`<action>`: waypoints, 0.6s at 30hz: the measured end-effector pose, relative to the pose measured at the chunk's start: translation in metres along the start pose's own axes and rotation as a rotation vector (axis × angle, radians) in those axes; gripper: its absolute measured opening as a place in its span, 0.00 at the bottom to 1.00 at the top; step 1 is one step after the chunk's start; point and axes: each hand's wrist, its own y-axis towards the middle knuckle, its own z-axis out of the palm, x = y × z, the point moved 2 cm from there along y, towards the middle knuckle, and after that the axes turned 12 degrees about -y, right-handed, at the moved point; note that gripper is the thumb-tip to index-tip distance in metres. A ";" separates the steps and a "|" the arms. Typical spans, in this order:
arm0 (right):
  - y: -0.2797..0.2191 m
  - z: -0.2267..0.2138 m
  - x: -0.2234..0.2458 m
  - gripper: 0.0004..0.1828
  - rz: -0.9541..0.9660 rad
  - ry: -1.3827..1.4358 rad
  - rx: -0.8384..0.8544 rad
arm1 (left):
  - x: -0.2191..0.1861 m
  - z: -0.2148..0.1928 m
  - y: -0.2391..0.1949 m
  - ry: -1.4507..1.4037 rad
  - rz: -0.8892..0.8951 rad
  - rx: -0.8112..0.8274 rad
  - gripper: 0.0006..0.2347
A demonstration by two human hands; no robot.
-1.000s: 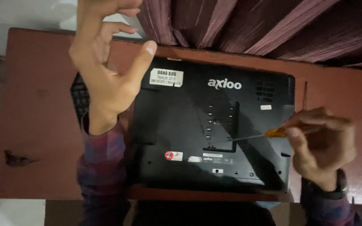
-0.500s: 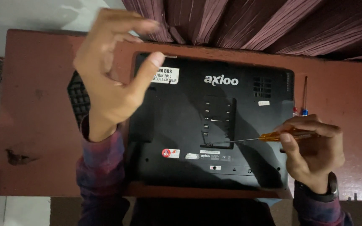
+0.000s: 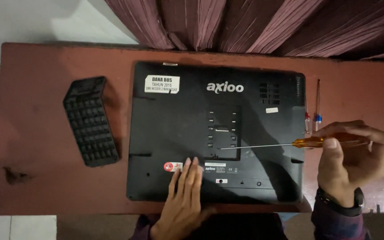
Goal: The person uses a screwdriver to remove screws from the back of a black computer monitor. They then detach a plastic cover from the back of the monitor and place it on the table.
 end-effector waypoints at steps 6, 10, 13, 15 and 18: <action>-0.007 -0.003 0.018 0.12 -0.060 -0.011 -0.015 | 0.009 0.017 0.001 0.258 0.206 -0.251 0.34; -0.041 -0.011 0.018 0.12 -0.011 -0.003 -0.164 | 0.016 0.027 -0.006 0.198 0.163 -0.208 0.42; -0.056 -0.019 0.027 0.13 0.005 -0.008 -0.211 | 0.010 0.016 -0.004 0.068 0.163 -0.281 0.41; -0.064 -0.023 0.031 0.13 0.041 -0.021 -0.229 | 0.006 0.006 -0.002 -0.079 0.125 -0.284 0.42; -0.063 -0.029 0.032 0.12 0.053 0.007 -0.222 | -0.001 -0.015 0.016 -0.689 0.048 -0.351 0.45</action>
